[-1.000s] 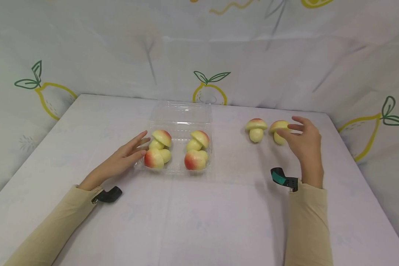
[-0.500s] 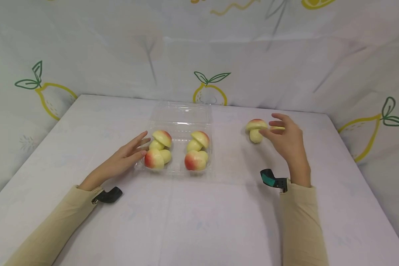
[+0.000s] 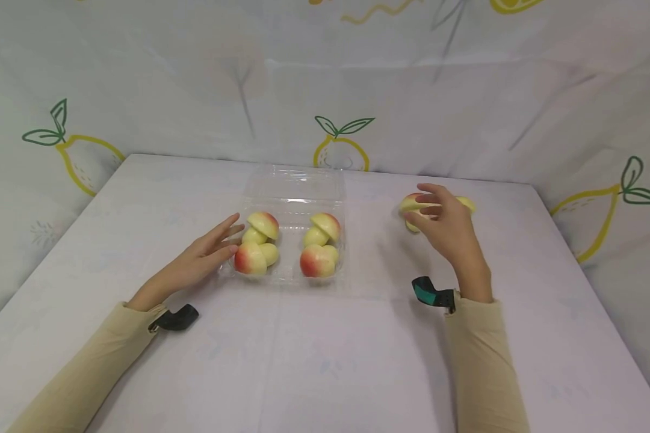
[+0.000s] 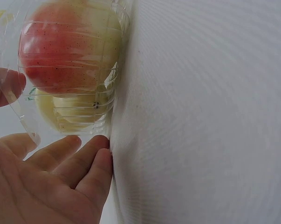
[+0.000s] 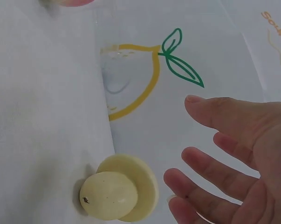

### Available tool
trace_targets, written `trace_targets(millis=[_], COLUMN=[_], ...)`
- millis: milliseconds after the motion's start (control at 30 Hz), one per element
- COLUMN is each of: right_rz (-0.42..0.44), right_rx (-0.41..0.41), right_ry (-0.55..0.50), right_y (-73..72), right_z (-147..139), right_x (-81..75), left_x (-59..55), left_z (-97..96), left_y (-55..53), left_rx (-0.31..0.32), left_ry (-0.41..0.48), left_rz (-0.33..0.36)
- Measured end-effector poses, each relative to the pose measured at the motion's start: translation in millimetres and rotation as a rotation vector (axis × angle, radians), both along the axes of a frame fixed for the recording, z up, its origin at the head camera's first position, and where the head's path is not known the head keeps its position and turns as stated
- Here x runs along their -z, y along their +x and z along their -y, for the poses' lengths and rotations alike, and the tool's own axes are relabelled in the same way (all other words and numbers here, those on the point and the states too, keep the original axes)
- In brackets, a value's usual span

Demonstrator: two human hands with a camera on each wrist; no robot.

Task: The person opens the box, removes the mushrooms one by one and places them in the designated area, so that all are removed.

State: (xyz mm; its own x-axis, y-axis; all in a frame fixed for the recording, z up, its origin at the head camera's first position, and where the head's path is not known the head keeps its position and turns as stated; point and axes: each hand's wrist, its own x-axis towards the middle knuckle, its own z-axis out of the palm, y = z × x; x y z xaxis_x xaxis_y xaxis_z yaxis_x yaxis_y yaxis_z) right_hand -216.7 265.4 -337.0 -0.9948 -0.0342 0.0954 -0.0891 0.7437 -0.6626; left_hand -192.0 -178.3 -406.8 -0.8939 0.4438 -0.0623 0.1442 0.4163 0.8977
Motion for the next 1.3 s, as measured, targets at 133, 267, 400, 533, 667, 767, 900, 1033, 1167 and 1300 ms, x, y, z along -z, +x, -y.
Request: trace_targets(millis=[133, 267, 400, 533, 667, 767, 900, 1033, 1167, 1300], right_rz=[-0.008, -0.001, 0.007, -0.004, -0.024, -0.033, -0.045, -0.065, -0.086, -0.08], right_rx=[-0.03, -0.058, -0.077, -0.091, -0.111, -0.133, -0.17, -0.205, -0.229, -0.254], right_ry=[-0.015, -0.028, -0.059, -0.069, -0.055, -0.049, -0.048, -0.044, -0.053, -0.059], right_y=[-0.9, -0.2, 0.9, 2.9, 3.5, 3.9, 5.0, 5.6, 4.9, 4.0], right_z=[7, 14, 21, 29, 38, 45, 51, 54, 58, 63], right_x=[-0.8, -1.2, -2.1, -2.5, -0.8, 0.6, 2.2, 3.9, 6.9, 11.1], left_x=[0.4, -0.3, -0.7, 0.1, 0.5, 0.7, 0.8, 0.2, -0.2, 0.2], left_z=[0.7, 0.2, 0.0, 0.4, 0.6, 0.6, 0.5, 0.4, 0.3, 0.5], left_y=[0.0, 0.3, 0.2, -0.7, -0.8, -0.6, -0.3, 0.0, 0.0, -0.3], left_rx=[0.0, 0.003, 0.005, 0.005, 0.004, 0.003, 0.004, 0.004, 0.002, 0.002], left_ry=[0.006, 0.009, 0.009, 0.009, 0.006, 0.008, 0.009, 0.007, 0.005, 0.004], left_rz=[0.0, 0.003, -0.003, -0.006, -0.008, -0.009, -0.003, 0.001, 0.004, 0.003])
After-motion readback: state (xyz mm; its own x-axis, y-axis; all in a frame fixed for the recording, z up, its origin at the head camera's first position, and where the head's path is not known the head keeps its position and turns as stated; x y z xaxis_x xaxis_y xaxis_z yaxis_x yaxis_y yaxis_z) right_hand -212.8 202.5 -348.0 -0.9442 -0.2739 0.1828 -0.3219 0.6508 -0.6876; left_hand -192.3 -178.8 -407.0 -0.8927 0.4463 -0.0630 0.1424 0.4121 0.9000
